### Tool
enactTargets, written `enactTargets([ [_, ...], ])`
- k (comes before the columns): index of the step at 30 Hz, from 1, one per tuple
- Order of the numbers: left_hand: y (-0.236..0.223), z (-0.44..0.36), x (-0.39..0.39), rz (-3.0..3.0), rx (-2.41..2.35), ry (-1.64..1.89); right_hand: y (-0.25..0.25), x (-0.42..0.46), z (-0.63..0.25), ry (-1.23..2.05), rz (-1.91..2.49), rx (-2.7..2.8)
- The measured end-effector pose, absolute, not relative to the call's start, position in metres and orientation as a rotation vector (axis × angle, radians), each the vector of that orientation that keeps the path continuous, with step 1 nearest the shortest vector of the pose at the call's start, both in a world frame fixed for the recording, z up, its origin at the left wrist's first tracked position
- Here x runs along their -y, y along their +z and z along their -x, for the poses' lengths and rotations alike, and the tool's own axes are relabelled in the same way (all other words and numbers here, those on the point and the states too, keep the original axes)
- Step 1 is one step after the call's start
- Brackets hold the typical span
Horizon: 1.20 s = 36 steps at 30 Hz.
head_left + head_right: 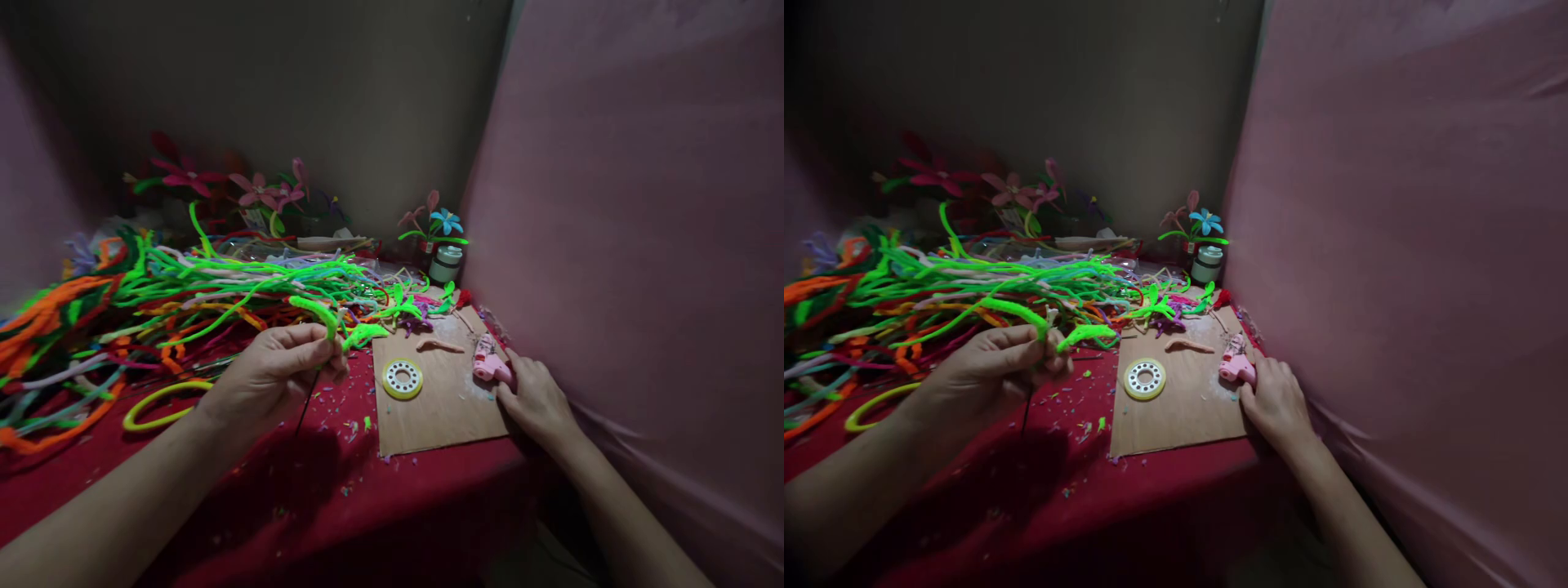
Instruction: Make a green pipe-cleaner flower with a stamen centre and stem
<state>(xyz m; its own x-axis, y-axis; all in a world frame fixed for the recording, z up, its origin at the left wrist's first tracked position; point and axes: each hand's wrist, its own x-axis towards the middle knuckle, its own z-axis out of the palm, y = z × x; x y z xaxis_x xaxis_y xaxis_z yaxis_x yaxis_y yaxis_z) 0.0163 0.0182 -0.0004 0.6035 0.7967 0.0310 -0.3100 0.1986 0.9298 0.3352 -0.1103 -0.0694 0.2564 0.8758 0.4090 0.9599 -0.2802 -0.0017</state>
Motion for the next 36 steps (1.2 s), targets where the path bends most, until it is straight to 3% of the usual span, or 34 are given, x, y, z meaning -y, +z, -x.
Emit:
enactTargets([
  [7,-0.007,-0.014,-0.024,-1.137,-0.502,0.86,-0.083,0.11,-0.341,-0.537,2.2,1.642],
  [12,-0.007,-0.012,-0.026,-1.186,-0.492,0.896,-0.074,0.114,-0.331,-0.565,1.86,1.554],
  [14,-0.006,-0.012,-0.026,-1.22,-0.503,0.921,-0.063,0.117,-0.318,-0.384,1.732,1.434],
  [19,-0.005,-0.01,-0.024,-1.357,-0.602,1.016,-0.037,0.117,-0.273,0.576,1.347,1.173],
  [21,-0.004,-0.009,-0.025,-1.384,-0.626,1.054,-0.027,0.109,-0.255,0.794,1.165,1.161],
  [27,-0.001,-0.006,-0.035,-1.317,-0.54,1.17,-0.005,0.072,-0.22,0.996,1.01,1.279],
  [36,-0.002,-0.002,-0.045,-1.304,-0.53,1.217,-0.02,0.05,-0.207,0.969,1.033,1.296],
])
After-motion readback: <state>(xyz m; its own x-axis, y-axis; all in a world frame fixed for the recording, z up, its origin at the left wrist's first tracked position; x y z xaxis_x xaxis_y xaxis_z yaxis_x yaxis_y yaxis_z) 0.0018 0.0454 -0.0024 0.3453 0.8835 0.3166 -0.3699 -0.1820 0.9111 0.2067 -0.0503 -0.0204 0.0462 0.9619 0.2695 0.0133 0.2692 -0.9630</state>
